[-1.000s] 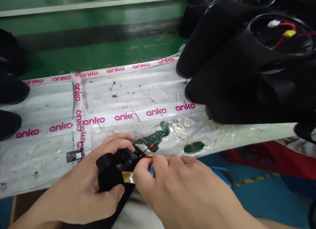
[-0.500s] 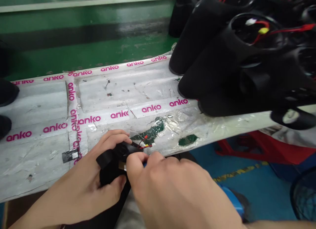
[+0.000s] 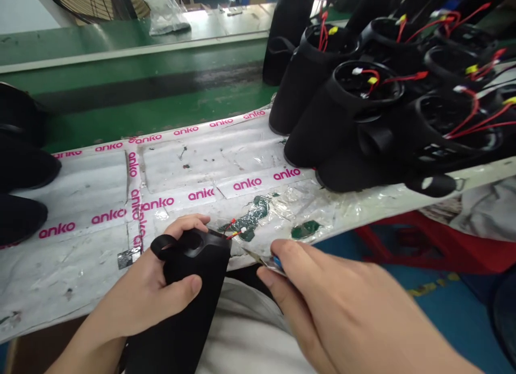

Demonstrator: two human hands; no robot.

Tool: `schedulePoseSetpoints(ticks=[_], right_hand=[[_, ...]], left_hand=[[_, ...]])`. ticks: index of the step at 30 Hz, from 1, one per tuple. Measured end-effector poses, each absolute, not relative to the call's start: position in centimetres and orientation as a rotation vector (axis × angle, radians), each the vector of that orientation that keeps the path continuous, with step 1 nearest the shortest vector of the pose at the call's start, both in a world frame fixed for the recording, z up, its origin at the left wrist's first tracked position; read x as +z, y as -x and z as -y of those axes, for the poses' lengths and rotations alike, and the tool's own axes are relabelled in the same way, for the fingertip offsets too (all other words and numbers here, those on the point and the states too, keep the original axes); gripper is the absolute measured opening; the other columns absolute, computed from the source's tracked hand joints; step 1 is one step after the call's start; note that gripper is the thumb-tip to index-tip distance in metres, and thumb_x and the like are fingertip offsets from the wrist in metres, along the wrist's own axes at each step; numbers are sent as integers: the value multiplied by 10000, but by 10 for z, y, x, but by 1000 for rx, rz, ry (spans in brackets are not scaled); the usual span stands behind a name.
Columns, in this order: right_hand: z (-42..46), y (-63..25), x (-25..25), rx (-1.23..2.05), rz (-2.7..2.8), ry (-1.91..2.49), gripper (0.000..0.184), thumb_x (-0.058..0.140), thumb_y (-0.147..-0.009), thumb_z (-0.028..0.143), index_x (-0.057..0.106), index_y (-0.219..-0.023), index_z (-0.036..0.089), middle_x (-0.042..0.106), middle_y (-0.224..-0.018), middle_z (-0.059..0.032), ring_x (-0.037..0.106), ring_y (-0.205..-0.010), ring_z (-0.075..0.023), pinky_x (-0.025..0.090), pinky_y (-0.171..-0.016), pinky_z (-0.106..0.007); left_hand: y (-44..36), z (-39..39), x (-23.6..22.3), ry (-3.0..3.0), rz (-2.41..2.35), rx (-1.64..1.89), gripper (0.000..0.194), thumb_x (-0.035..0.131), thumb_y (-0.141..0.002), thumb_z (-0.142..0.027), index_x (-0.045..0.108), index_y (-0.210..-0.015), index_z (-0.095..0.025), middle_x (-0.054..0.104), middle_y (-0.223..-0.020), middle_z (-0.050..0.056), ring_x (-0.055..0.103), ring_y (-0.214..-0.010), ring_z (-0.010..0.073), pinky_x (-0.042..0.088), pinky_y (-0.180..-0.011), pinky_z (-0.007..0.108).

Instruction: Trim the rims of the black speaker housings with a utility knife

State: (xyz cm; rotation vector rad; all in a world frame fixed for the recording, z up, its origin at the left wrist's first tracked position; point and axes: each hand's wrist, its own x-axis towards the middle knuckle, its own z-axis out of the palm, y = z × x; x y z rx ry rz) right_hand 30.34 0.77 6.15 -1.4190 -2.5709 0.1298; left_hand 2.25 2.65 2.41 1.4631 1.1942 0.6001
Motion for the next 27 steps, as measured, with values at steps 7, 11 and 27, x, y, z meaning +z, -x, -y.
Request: schedulePoseSetpoints(ticks=[7, 11, 27], right_hand=[[22, -246, 13, 1304, 1665, 1393, 258, 579, -1080, 277, 501, -1324, 302, 742, -1024, 2, 769, -807, -163, 637, -662, -216], [24, -237, 0, 1360, 1552, 1376, 249, 620, -1056, 243, 476, -1249, 308, 728, -1011, 20, 762, -806, -143, 630, -692, -203], [8, -260, 24, -116, 2650, 1245, 314, 488, -918, 82, 559, -1213, 164, 602, -770, 9, 605, -575, -192, 429, -542, -357]], left_hand=[[-24, -22, 18, -1450, -1130, 653, 626, 789, -872, -270, 528, -1438, -332, 549, -1571, 83, 507, -1521, 363, 430, -1289, 568], [-19, -19, 14, -1434, -1098, 674, 659, 821, -918, -346, 506, -1497, -354, 508, -1627, 79, 446, -1576, 361, 373, -1334, 574], [-29, -10, 4, -1534, -1087, 778, 815, 749, -877, -143, 510, -1538, -554, 484, -1635, -75, 418, -1618, 250, 402, -1328, 380]])
